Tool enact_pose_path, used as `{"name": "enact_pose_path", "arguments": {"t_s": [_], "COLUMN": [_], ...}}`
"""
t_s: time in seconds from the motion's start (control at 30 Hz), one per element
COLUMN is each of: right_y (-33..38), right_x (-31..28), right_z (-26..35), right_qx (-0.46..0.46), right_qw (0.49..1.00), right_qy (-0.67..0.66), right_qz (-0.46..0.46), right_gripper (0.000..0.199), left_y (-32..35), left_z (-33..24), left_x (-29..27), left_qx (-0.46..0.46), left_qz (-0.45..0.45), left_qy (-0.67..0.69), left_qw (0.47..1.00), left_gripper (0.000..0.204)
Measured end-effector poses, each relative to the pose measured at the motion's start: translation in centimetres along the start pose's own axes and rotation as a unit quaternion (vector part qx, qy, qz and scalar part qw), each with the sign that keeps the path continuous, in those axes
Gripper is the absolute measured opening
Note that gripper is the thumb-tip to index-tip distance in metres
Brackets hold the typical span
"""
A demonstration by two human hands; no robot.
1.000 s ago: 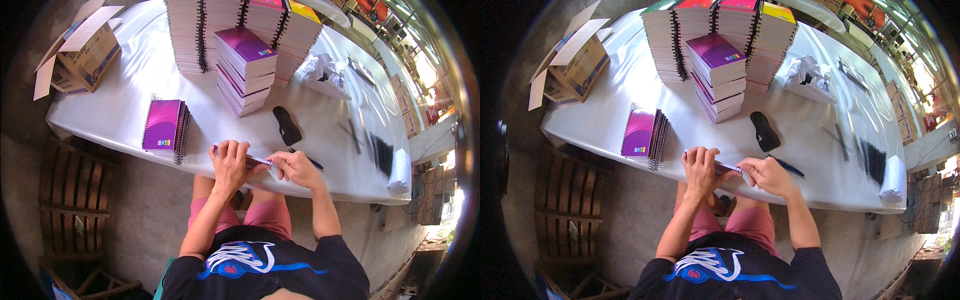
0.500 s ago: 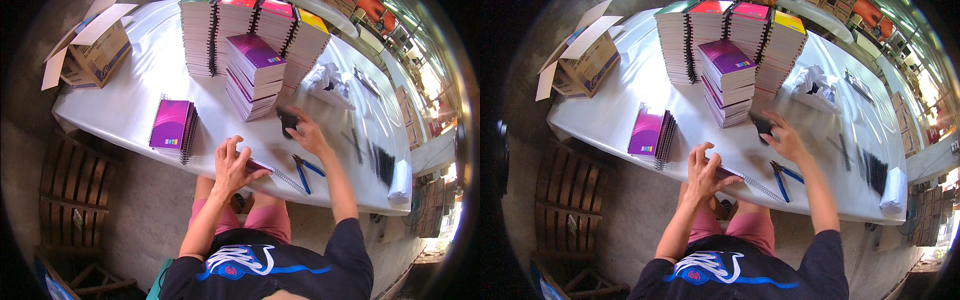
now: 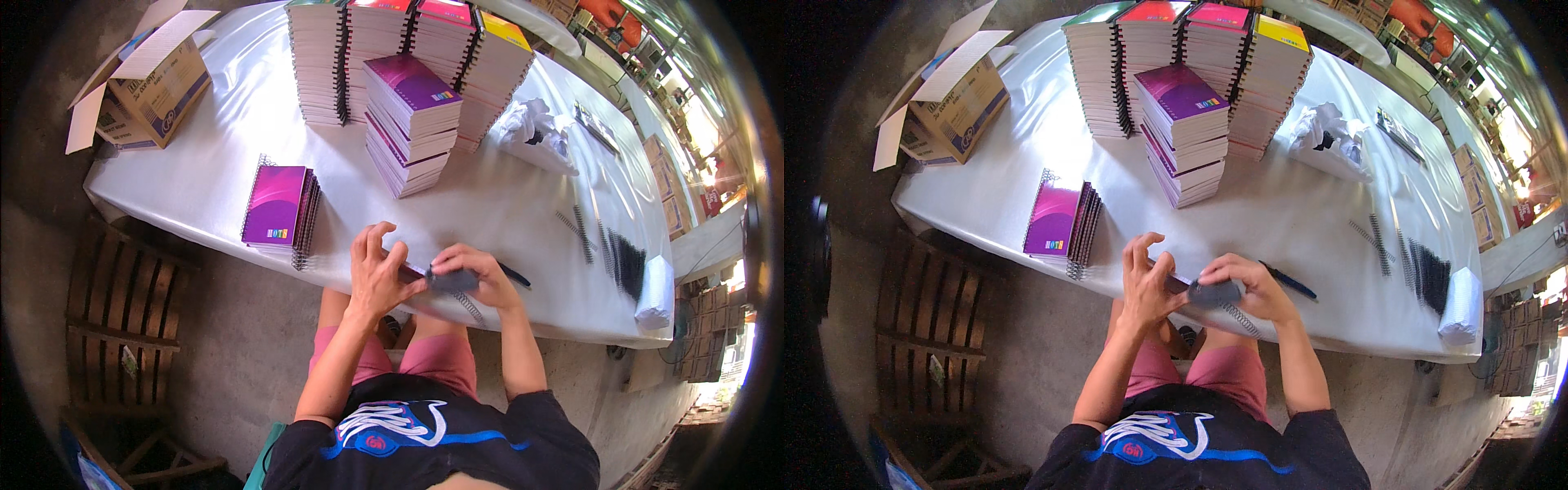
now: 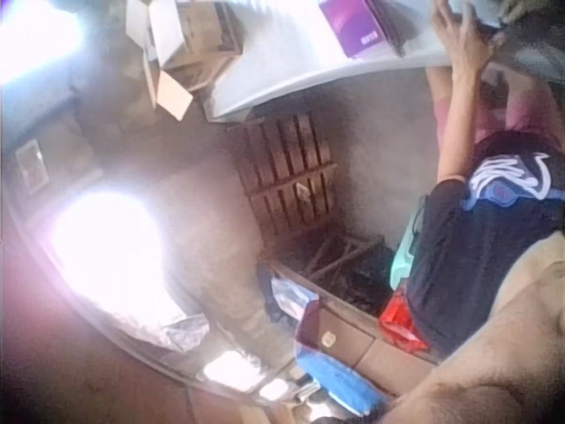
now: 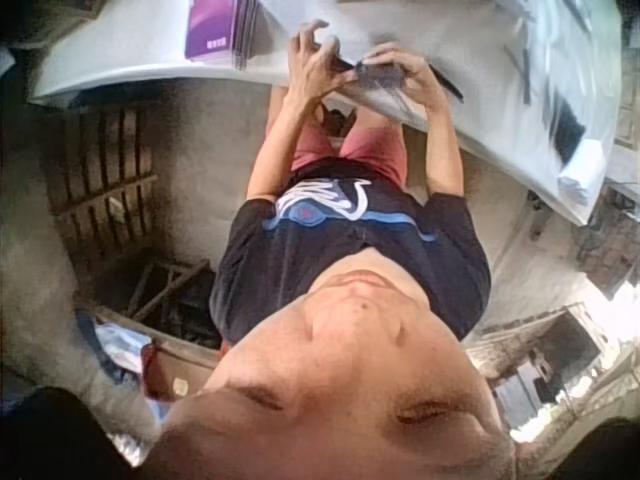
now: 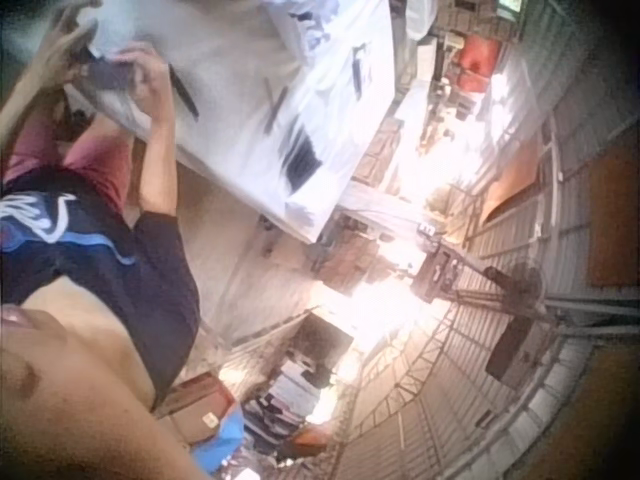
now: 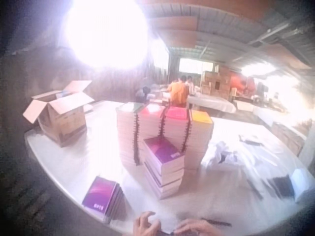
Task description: The person threads a plastic coil through the pre-punched holes of a notebook, trims the excess coil using a pair of pliers, and places the finished notebook onto a stack.
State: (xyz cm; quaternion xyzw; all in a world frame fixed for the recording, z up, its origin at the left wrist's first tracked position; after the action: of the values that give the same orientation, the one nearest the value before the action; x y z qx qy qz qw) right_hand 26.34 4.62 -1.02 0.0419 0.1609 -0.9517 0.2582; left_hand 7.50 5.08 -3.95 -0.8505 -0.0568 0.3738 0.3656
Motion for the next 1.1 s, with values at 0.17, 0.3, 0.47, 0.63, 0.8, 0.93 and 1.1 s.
{"name": "enact_pose_path", "arguments": {"t_s": [0.17, 0.3, 0.47, 0.63, 0.8, 0.93, 1.1], "right_y": [-0.6, -1.7, -1.8, -3.1, -4.2, -5.0, -6.7], "right_x": [-0.7, -0.9, -0.8, 0.0, 1.1, -0.8, 1.1], "right_z": [-0.1, -1.1, -1.4, -1.9, 1.2, -1.8, -2.2], "right_qx": [-0.042, 0.013, 0.001, 0.04, -0.08, 0.0, 0.058], "right_qw": [0.999, 0.997, 1.0, 0.973, 0.994, 0.991, 0.966], "right_qy": [-0.018, 0.068, 0.021, 0.223, 0.054, 0.133, 0.246], "right_qz": [-0.001, 0.031, -0.005, 0.049, 0.052, -0.02, 0.044], "right_gripper": [0.035, 0.04, 0.036, 0.038, 0.044, 0.044, 0.041], "left_y": [-0.2, -0.3, -0.3, -0.5, 0.8, 0.1, 0.7], "left_z": [0.0, -0.4, 0.0, 1.3, 4.0, 3.2, 4.9], "left_x": [0.1, -0.3, -0.4, 0.0, 2.1, 0.7, 2.3], "left_qx": [-0.01, -0.015, -0.005, -0.052, -0.117, -0.039, -0.171], "left_qz": [0.013, 0.009, 0.001, 0.003, -0.04, -0.053, -0.039], "left_qy": [0.02, 0.042, 0.048, 0.11, 0.247, 0.193, 0.357], "left_qw": [1.0, 0.999, 0.999, 0.993, 0.961, 0.979, 0.918], "left_gripper": [0.063, 0.061, 0.063, 0.067, 0.072, 0.077, 0.098]}}
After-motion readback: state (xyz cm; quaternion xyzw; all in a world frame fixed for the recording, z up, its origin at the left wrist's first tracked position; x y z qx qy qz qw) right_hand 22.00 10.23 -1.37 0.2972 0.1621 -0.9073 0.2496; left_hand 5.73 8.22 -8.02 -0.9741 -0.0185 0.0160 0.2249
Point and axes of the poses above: each hand's wrist, its own y-axis away from the middle knuckle, its own x-axis out of the palm, z = x × y, the point moved 4 cm from there along -y, towards the middle knuckle, and after that the axes turned 4 degrees about y, right-handed, at the moved point
